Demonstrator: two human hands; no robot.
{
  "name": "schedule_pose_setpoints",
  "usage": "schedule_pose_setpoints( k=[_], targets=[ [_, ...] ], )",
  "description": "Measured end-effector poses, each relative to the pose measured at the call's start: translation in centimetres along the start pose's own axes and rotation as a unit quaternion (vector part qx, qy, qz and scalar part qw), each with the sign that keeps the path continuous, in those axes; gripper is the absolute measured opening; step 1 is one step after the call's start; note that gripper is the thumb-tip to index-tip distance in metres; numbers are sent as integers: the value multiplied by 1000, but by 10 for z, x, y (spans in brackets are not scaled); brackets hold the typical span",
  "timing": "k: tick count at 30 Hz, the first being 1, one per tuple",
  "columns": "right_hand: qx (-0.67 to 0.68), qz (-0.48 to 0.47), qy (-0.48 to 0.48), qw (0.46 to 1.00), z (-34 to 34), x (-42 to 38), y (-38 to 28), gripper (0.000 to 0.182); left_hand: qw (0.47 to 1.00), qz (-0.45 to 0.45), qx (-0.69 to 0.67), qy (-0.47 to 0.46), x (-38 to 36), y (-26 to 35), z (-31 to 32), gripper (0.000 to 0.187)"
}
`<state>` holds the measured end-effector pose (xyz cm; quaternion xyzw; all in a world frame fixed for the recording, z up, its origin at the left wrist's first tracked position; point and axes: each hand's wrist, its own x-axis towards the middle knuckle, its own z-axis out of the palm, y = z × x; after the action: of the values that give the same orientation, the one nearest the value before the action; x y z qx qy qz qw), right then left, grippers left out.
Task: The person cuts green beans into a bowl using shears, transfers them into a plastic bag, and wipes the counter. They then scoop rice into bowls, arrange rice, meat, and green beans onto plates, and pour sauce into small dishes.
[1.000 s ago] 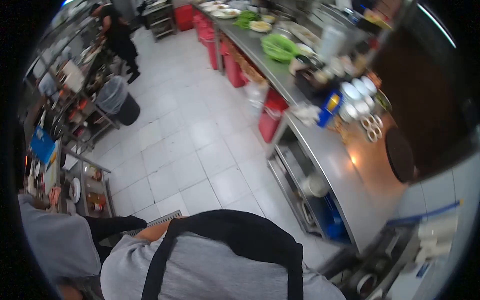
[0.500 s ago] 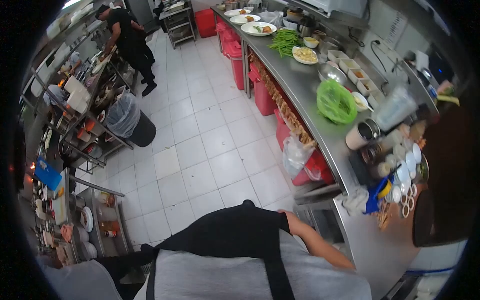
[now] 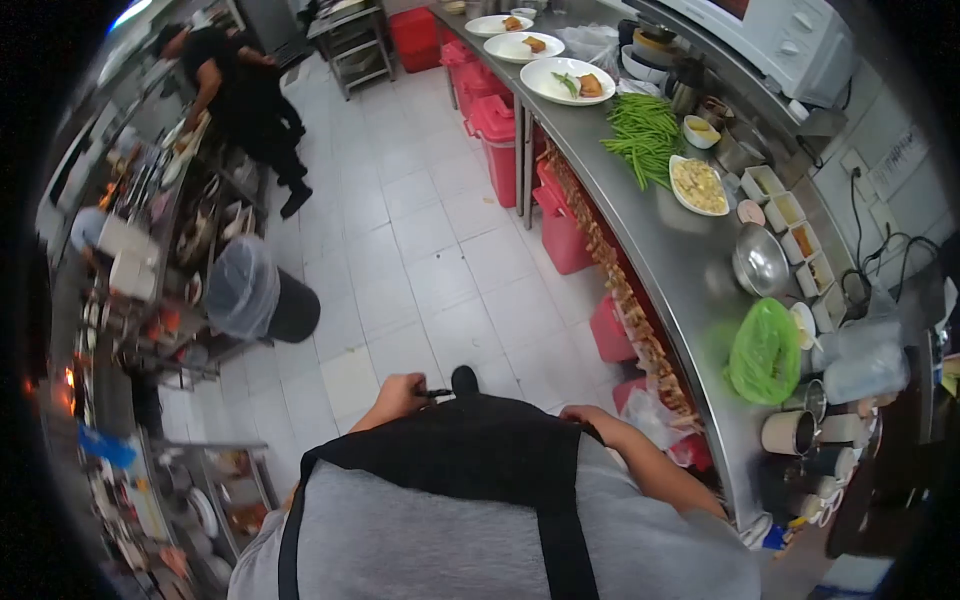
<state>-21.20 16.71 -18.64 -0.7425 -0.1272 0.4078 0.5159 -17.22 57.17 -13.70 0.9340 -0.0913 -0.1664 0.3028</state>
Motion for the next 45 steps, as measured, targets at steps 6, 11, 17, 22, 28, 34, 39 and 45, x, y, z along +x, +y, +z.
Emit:
schedule_pose_setpoints(
  k=[6, 11, 17, 22, 28, 34, 39, 45],
  targets=[
    [-232, 63, 41, 970, -65, 114, -136, 29, 994, -35, -4, -102, 128, -85, -80, 29],
    [-147, -13, 100, 984, -147, 201, -143, 28, 978, -149, 10, -147, 161, -201, -134, 41],
    [-276, -53, 204, 938, -324, 308, -242, 21, 992, -102, 48, 58, 369, -101, -223, 53],
    [-283, -62, 576, 765, -558, 357, -384, 14, 990, 46, -101, 85, 563, -17, -291, 44],
    [-482, 238, 757, 371, -818, 373, -377, 38, 948, 55, -238, 204, 668, -18, -397, 19],
    [-485, 386, 678, 395, -839, 380, -399, 24, 929, 98, -333, 125, 819, -19, -491, 18],
    [-592, 223, 685, 361, -792, 423, -427, 19, 883, 194, -404, -140, 949, 42, -517, 21],
    [-575, 37, 669, 470, -701, 547, -482, 15, 833, 152, -430, -313, 1015, 156, -506, 27]
  ],
)
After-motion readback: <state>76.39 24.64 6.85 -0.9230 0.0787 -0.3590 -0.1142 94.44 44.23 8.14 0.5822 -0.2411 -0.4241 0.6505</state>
